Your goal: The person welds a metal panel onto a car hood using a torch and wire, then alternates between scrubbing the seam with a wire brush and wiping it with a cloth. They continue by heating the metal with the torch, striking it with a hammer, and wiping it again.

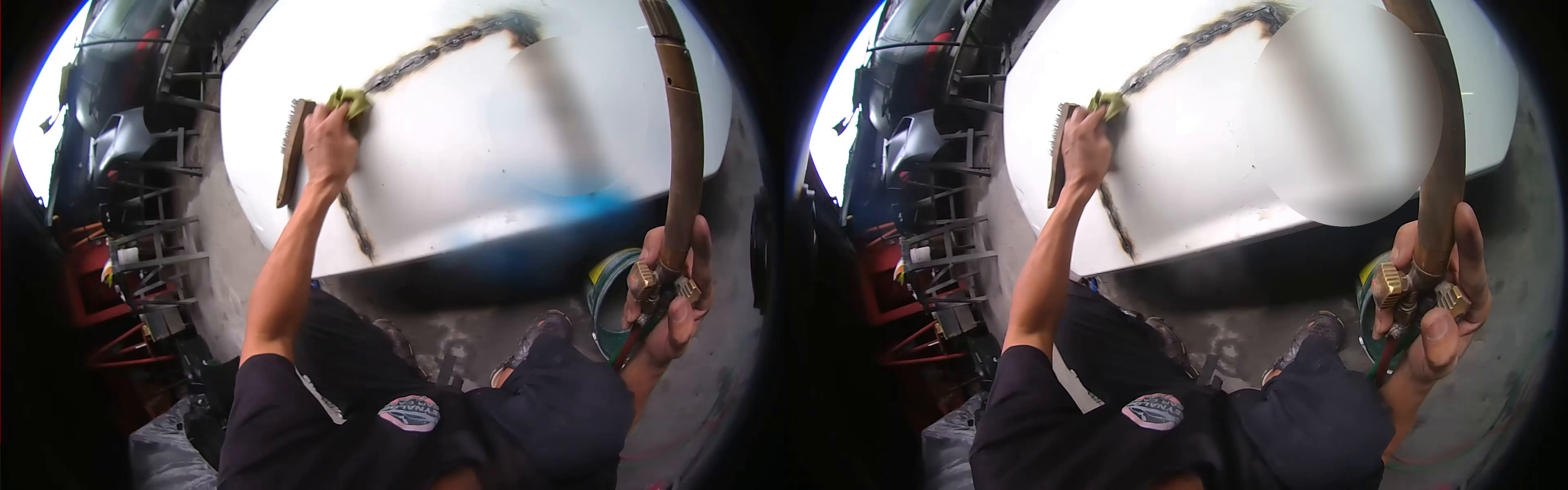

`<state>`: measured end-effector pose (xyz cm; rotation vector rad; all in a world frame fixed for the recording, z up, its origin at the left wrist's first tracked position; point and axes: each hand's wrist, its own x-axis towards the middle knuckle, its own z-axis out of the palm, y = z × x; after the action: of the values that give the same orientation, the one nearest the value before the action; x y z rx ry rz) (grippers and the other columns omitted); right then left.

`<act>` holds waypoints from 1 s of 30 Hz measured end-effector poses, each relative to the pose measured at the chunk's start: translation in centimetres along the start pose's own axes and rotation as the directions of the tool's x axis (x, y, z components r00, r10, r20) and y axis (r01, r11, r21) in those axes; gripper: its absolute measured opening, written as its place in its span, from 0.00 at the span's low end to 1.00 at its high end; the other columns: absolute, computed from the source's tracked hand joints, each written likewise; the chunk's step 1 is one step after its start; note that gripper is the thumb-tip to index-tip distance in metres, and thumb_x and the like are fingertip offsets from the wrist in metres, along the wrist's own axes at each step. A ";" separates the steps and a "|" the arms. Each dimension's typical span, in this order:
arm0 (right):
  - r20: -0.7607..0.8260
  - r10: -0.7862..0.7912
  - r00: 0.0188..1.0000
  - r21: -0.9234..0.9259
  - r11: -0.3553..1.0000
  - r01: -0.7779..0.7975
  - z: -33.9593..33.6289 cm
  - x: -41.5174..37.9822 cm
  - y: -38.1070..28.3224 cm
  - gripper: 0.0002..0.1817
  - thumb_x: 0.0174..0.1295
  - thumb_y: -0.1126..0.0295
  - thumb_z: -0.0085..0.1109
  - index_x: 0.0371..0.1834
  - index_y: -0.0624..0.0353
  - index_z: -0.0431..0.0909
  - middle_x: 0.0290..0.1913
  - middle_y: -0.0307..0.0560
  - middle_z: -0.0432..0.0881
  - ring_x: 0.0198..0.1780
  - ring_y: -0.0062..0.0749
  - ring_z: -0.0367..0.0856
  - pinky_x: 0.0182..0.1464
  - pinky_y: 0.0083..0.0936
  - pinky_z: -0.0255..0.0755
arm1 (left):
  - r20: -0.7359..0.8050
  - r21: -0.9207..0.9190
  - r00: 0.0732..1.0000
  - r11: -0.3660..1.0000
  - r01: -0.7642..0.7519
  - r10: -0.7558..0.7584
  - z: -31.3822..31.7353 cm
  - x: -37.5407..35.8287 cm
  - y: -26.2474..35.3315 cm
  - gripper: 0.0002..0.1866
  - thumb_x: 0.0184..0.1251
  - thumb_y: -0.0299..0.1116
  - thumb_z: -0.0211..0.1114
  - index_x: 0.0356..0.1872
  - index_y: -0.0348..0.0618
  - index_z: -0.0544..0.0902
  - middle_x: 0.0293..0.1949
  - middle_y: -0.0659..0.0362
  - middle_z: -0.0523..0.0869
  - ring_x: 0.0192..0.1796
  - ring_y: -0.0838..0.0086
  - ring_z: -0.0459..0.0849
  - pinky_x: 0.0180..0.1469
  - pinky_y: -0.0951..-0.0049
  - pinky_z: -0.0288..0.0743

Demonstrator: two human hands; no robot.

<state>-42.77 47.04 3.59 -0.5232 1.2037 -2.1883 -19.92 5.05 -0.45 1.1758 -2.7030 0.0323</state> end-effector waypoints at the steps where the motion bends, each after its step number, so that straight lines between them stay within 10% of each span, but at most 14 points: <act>1: -0.005 0.008 1.000 -0.003 1.000 -0.008 -0.2 0.0 0.0 0.46 0.59 0.57 0.66 0.82 0.58 0.62 0.44 0.59 0.76 0.29 0.27 0.82 0.22 0.14 0.77 | 0.075 -0.011 0.995 0.998 0.067 -0.066 -2.0 -1.2 -1.1 0.17 0.71 0.19 0.57 0.56 0.33 0.86 0.53 0.47 0.85 0.54 0.54 0.83 0.60 0.60 0.75; 5: -0.065 0.016 0.998 -0.004 1.000 -0.016 -0.8 -0.3 -0.1 0.46 0.58 0.56 0.67 0.81 0.59 0.64 0.43 0.58 0.77 0.29 0.27 0.82 0.22 0.13 0.77 | -0.151 -0.379 0.962 0.912 0.158 -0.230 -5.7 -5.6 -1.2 0.15 0.75 0.20 0.57 0.57 0.28 0.85 0.55 0.48 0.84 0.54 0.61 0.86 0.59 0.66 0.80; 15: -0.018 0.013 1.000 0.009 1.000 -0.013 -1.7 -0.7 -0.2 0.46 0.58 0.55 0.66 0.81 0.58 0.65 0.44 0.56 0.78 0.29 0.27 0.83 0.23 0.12 0.76 | -0.212 -0.412 0.973 0.911 -0.003 -0.092 -4.0 -4.6 0.4 0.16 0.76 0.21 0.57 0.59 0.29 0.84 0.59 0.46 0.83 0.63 0.56 0.82 0.67 0.65 0.76; 19: -0.035 0.022 0.999 0.028 0.999 -0.021 -1.9 -0.7 -0.6 0.46 0.59 0.56 0.65 0.82 0.57 0.63 0.44 0.58 0.77 0.31 0.27 0.83 0.23 0.13 0.77 | -0.173 -0.139 0.981 0.985 -0.107 0.082 2.8 1.1 3.7 0.14 0.71 0.25 0.59 0.52 0.35 0.88 0.54 0.46 0.83 0.54 0.57 0.79 0.59 0.56 0.71; 22: -0.002 0.009 1.000 0.047 0.999 -0.009 -1.6 0.1 -0.2 0.46 0.60 0.56 0.65 0.83 0.57 0.61 0.45 0.58 0.76 0.32 0.27 0.83 0.24 0.13 0.77 | -0.374 -0.101 0.864 0.912 -0.398 0.336 6.7 7.7 13.9 0.14 0.67 0.24 0.56 0.48 0.38 0.88 0.37 0.49 0.81 0.46 0.54 0.76 0.50 0.55 0.71; 25: 0.047 0.016 0.999 0.021 1.000 -0.017 -1.1 0.4 0.1 0.46 0.61 0.57 0.65 0.84 0.56 0.59 0.46 0.59 0.75 0.32 0.27 0.83 0.24 0.13 0.78 | -0.377 -0.092 0.760 0.795 -0.599 0.529 5.8 9.7 17.9 0.13 0.66 0.23 0.62 0.50 0.38 0.88 0.41 0.48 0.85 0.48 0.52 0.79 0.54 0.57 0.74; 30: 0.036 0.035 0.999 0.016 0.999 -0.036 -1.3 -0.3 -0.4 0.45 0.61 0.56 0.65 0.84 0.49 0.61 0.45 0.57 0.76 0.31 0.28 0.81 0.26 0.15 0.77 | -0.171 -0.037 0.970 0.983 -0.181 0.172 2.8 1.9 4.0 0.14 0.69 0.22 0.61 0.51 0.40 0.89 0.41 0.53 0.85 0.49 0.57 0.81 0.53 0.58 0.76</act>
<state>-43.44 48.18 3.23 -0.5283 1.1657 -2.1486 -24.60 6.13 -2.61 0.8726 -2.6342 0.0807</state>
